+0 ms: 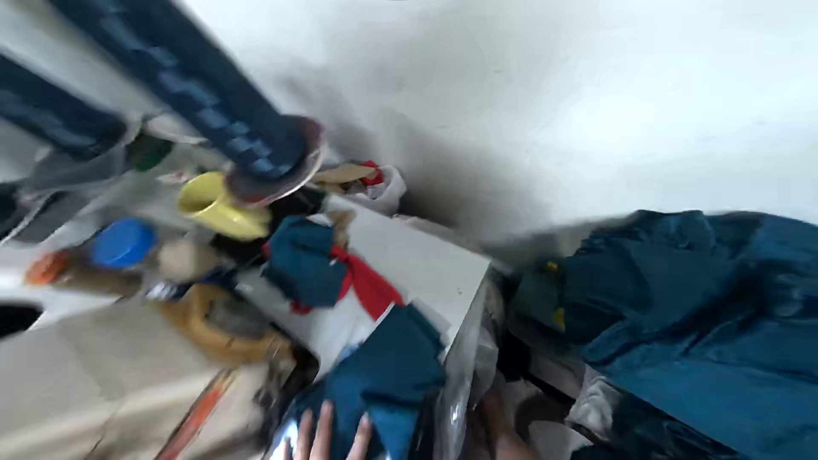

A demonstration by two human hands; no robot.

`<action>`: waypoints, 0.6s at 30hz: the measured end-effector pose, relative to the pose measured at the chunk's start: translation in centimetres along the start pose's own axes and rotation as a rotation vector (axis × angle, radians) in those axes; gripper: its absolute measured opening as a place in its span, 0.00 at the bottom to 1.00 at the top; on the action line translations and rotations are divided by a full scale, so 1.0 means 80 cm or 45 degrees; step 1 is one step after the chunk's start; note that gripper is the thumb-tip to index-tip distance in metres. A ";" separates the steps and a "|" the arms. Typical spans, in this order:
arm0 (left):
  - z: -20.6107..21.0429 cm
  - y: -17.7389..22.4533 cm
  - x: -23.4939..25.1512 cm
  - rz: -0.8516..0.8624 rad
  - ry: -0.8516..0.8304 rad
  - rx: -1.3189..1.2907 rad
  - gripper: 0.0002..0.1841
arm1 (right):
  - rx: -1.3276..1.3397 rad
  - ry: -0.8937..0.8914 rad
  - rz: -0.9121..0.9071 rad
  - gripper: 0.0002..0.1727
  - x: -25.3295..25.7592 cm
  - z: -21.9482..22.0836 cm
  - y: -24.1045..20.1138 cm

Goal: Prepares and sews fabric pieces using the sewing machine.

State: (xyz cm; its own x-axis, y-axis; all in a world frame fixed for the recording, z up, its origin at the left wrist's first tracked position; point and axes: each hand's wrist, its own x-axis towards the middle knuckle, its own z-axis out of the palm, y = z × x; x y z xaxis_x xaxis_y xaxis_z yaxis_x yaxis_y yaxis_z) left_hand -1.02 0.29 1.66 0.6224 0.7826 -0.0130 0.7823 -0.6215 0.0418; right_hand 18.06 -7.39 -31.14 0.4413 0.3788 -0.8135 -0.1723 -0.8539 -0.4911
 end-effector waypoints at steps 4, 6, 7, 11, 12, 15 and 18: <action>0.064 -0.020 -0.038 0.039 0.338 0.004 0.34 | -0.329 -0.065 -0.139 0.24 0.008 -0.002 0.021; 0.074 -0.020 -0.045 0.001 0.365 -0.089 0.34 | -0.324 -0.247 -0.032 0.26 -0.021 -0.020 0.012; 0.072 -0.020 -0.046 -0.003 0.336 -0.116 0.36 | -0.344 -0.250 -0.028 0.26 -0.031 -0.022 0.009; 0.052 -0.021 -0.064 0.064 0.345 -0.265 0.35 | -1.103 -0.369 -0.294 0.23 -0.054 -0.024 -0.003; 0.046 -0.016 -0.080 0.096 0.366 -0.339 0.32 | -1.219 -0.393 -0.366 0.23 -0.055 -0.029 0.001; 0.036 0.001 -0.158 0.142 0.415 -0.471 0.20 | -0.822 -0.347 -0.354 0.22 -0.067 -0.036 0.004; 0.053 0.011 -0.258 0.088 0.522 -0.627 0.14 | -0.437 -0.300 -0.339 0.23 -0.097 -0.035 0.003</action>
State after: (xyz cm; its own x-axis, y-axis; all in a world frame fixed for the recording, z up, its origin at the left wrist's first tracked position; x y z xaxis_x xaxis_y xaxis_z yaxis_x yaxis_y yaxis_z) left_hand -13.12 -16.57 -2.28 0.5348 0.7521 0.3852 0.5771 -0.6581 0.4837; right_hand 17.07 -11.56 -24.11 0.2124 0.6365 -0.7415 0.2368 -0.7697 -0.5929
